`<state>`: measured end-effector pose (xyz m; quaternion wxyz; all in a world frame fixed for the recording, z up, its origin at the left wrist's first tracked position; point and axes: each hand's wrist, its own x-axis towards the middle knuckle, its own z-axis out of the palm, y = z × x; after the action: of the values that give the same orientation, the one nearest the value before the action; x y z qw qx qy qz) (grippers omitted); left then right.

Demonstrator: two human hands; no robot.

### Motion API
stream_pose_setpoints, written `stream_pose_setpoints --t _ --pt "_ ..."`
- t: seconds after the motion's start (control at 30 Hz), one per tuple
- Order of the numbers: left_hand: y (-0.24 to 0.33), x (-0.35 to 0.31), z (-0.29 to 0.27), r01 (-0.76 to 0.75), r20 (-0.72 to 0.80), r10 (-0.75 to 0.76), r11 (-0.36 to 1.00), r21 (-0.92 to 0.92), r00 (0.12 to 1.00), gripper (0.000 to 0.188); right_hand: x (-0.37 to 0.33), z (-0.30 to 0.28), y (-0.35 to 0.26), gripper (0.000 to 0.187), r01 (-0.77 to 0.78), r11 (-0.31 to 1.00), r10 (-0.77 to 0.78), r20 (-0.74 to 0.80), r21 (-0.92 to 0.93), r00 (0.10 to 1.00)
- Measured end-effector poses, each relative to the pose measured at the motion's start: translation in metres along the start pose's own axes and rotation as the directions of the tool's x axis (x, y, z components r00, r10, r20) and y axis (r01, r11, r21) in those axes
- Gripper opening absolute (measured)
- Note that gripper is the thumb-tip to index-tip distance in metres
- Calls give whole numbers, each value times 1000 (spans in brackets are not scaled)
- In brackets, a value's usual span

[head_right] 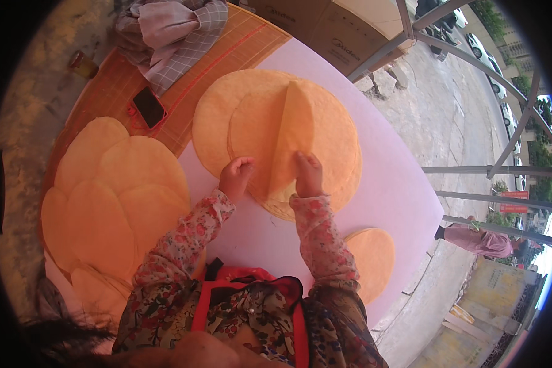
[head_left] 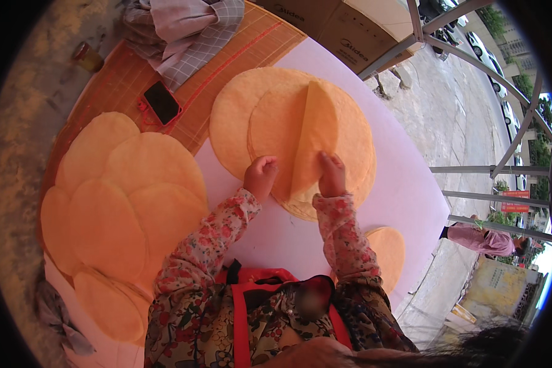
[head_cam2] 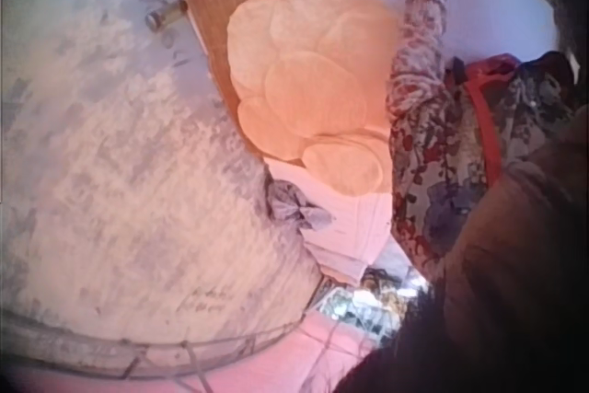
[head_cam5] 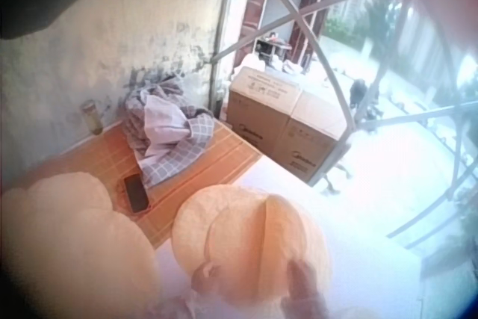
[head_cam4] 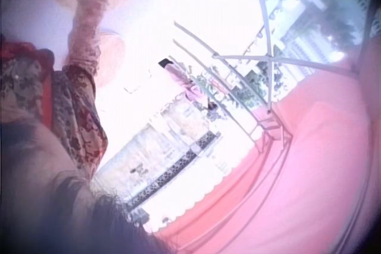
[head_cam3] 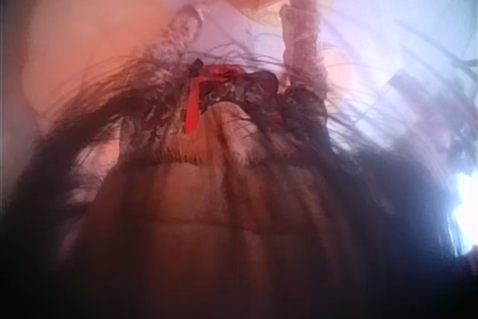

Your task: The person stacks thin circular sheets by hand and places the stack into a plastic bag, سپس ties the bag shut.

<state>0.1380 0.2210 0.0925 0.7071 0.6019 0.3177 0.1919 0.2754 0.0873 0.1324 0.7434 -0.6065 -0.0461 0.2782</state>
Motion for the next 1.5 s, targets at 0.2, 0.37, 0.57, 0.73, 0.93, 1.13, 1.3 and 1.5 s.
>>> stream_pose_setpoints --t 0.2,0.37,0.57,0.73,0.93,1.13,1.3,1.5 --pt "-23 23 -32 89 -288 -81 996 12 954 29 -47 -70 -215 23 375 922 -387 -206 -96 899" --pt "-8 35 -37 232 -293 -291 948 -218 911 26 -36 -44 -260 21 352 812 -391 14 -465 920" --pt "16 39 -40 367 -88 -420 863 -346 903 18 56 11 -82 8 712 153 -527 553 -685 645" --pt "7 48 -47 249 -19 -257 951 -186 966 11 53 64 13 15 629 278 -413 501 -726 761" --pt "10 51 -42 -107 -112 133 971 212 985 9 50 92 15 18 574 199 -342 493 -794 800" --pt "23 37 -21 -149 56 147 988 38 988 15 43 106 12 22 408 310 -178 369 -859 912" --pt "-17 -9 -4 -7 8 7 1000 25 1000 29 45 83 12 29 241 546 -38 264 -803 964" --pt "-21 -7 1 -5 -26 3 997 -81 1000 39 43 59 21 22 -8 920 109 234 -392 966"
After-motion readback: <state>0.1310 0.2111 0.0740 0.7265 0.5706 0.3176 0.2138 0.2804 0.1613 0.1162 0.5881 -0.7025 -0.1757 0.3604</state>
